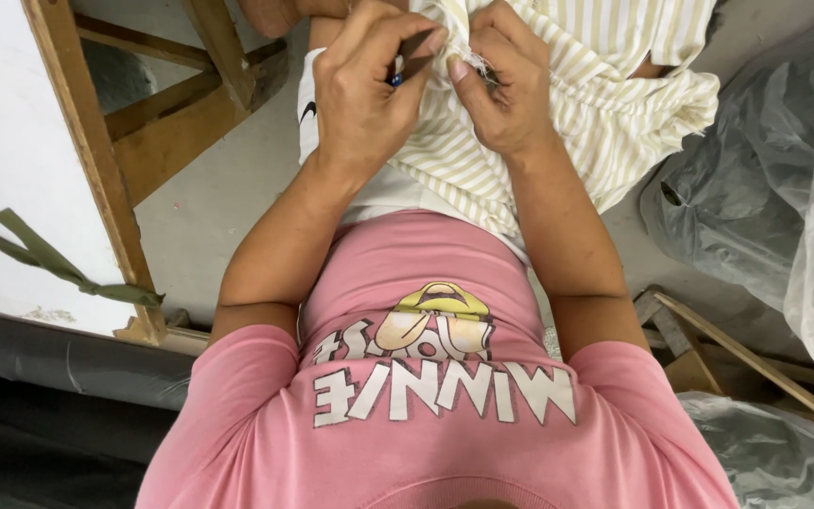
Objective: Trimming loose threads from a striped garment using a small handheld blade during quality inspection.
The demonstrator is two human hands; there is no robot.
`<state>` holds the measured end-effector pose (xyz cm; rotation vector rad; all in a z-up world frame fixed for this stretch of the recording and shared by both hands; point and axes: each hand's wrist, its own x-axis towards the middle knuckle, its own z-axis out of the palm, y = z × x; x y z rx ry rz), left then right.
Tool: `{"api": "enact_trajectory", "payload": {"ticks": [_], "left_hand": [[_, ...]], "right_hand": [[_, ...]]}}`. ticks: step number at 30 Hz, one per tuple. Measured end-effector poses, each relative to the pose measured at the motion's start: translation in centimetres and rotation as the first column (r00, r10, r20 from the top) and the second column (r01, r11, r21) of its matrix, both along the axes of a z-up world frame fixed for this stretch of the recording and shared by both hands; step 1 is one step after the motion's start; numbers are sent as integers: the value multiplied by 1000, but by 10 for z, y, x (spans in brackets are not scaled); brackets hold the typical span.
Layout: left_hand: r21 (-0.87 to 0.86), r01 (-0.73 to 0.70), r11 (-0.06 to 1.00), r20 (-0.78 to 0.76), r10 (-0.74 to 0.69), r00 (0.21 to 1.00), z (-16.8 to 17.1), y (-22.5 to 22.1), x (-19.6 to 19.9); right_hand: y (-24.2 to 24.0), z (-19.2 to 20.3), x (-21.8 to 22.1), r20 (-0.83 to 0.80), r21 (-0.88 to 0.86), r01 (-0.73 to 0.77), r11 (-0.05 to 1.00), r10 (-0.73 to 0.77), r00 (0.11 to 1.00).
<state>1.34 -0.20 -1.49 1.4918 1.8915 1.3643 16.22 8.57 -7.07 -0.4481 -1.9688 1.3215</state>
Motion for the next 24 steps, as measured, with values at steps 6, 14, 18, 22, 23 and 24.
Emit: {"api": "enact_trajectory", "payload": {"ticks": [6, 14, 18, 22, 23, 24], "left_hand": [[-107, -16, 994, -10, 15, 1000, 7, -1, -7], [-179, 19, 984, 139, 7, 990, 4, 1, -4], [-107, -8, 994, 59, 14, 998, 7, 2, 0], [-126, -6, 992, 16, 8, 1000, 3, 0, -3], [-118, 17, 993, -4, -18, 1000, 5, 0, -3], [-112, 41, 993, -23, -44, 999, 7, -1, -3]], "right_hand": [[0, -2, 0, -6, -13, 10, 1000, -10, 1000], [1, 3, -1, 1, -57, -38, 998, 38, 999], [1, 4, -2, -13, -71, -25, 997, 24, 1000], [1, 3, -2, 0, -67, -13, 998, 13, 1000], [2, 6, -3, -9, -62, -26, 998, 25, 1000], [2, 9, -3, -17, -59, -39, 997, 38, 999]]}}
